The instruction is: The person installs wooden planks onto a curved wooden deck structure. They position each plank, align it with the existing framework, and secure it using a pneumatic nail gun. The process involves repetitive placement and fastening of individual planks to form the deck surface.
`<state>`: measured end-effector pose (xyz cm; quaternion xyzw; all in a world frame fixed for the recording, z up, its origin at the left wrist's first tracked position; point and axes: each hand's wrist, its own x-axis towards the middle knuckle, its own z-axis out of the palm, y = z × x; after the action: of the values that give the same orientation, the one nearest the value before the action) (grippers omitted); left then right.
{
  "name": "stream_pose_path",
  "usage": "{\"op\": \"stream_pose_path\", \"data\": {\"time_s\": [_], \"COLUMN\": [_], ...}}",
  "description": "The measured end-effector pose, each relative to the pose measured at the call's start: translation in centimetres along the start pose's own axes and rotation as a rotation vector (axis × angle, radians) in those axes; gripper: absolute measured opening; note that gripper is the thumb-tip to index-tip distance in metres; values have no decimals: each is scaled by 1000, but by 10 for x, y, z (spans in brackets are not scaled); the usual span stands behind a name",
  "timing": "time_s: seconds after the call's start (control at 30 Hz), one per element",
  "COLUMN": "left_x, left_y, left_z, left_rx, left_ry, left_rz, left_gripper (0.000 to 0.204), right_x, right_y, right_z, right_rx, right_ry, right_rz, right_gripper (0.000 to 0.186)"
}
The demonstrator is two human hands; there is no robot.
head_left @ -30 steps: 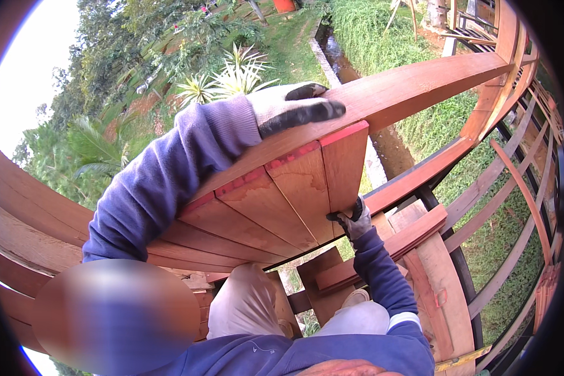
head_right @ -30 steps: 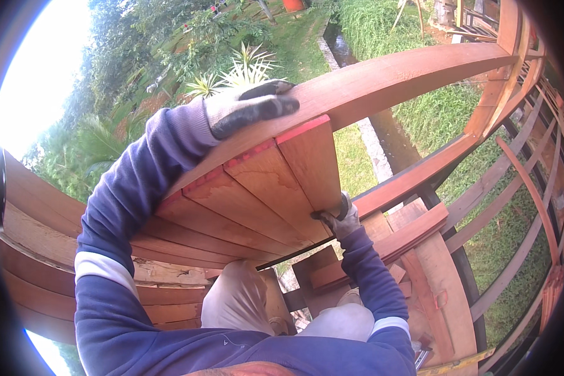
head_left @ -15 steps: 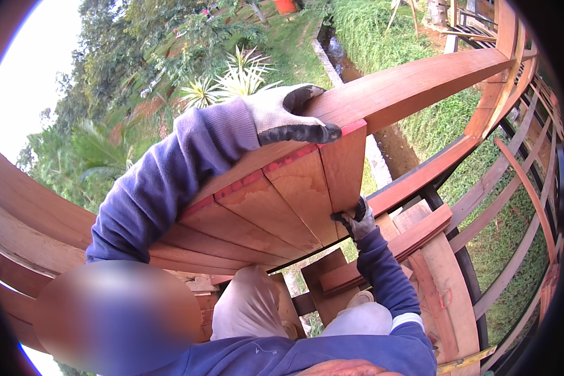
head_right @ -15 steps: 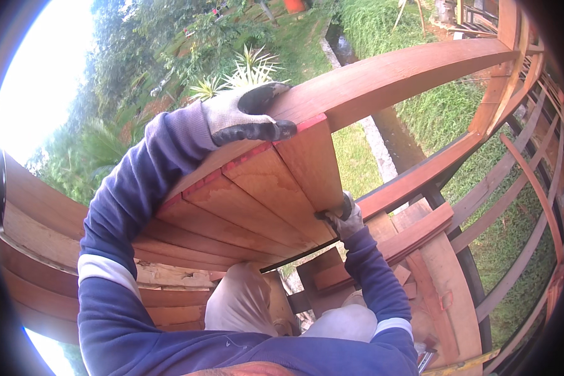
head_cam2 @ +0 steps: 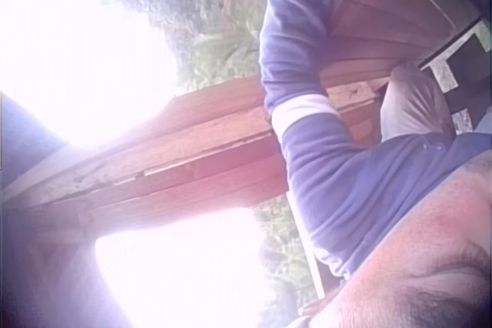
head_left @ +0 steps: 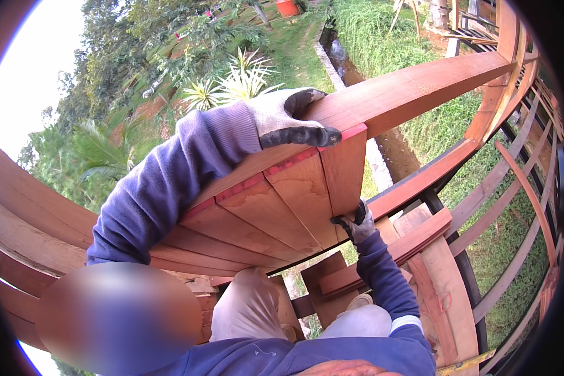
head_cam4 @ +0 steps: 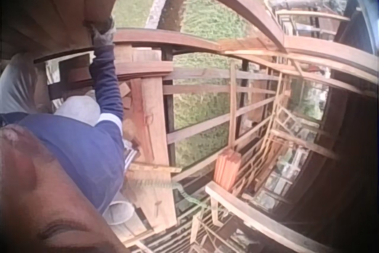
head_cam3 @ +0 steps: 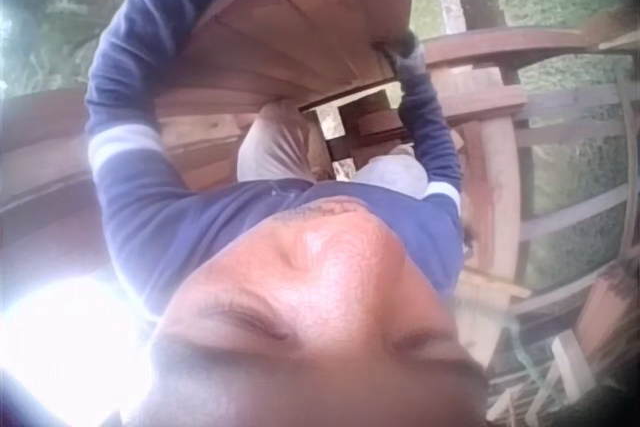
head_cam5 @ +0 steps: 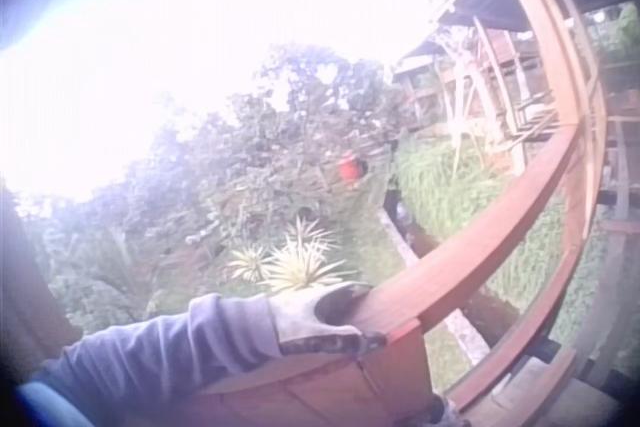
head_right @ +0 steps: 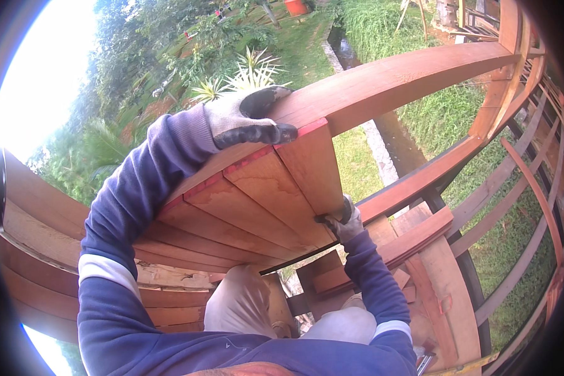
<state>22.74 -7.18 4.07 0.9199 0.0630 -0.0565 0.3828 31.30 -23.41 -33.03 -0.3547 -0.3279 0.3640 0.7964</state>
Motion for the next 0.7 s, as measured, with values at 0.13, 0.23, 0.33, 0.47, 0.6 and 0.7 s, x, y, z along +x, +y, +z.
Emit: {"op": "stream_pose_path", "data": {"time_s": [0.13,0.23,0.33,0.47,0.6,0.7], "left_x": [4,4,1,-1,2,0], "left_y": [-20,-17,-14,-2,-1,-4], "left_z": [-3,1,0,1,1,0], "left_rx": [-240,-194,-250,-284,-166,-127], "left_ry": [-62,-51,-67,-64,-54,-68], "left_rz": [5,4,24,-15,-28,64], "left_gripper": [52,52,52,55,61,72], "right_x": [1,1,2,3,2,4], "right_y": [5,6,-1,-2,3,-2], "right_z": [-8,-8,0,-4,-8,-7], "right_rx": [-115,-145,-68,-117,-70,-136], "right_ry": [-27,1,22,5,26,-3], "right_rz": [17,17,35,37,8,17], "right_gripper": [48,47,47,48,48,48]}}
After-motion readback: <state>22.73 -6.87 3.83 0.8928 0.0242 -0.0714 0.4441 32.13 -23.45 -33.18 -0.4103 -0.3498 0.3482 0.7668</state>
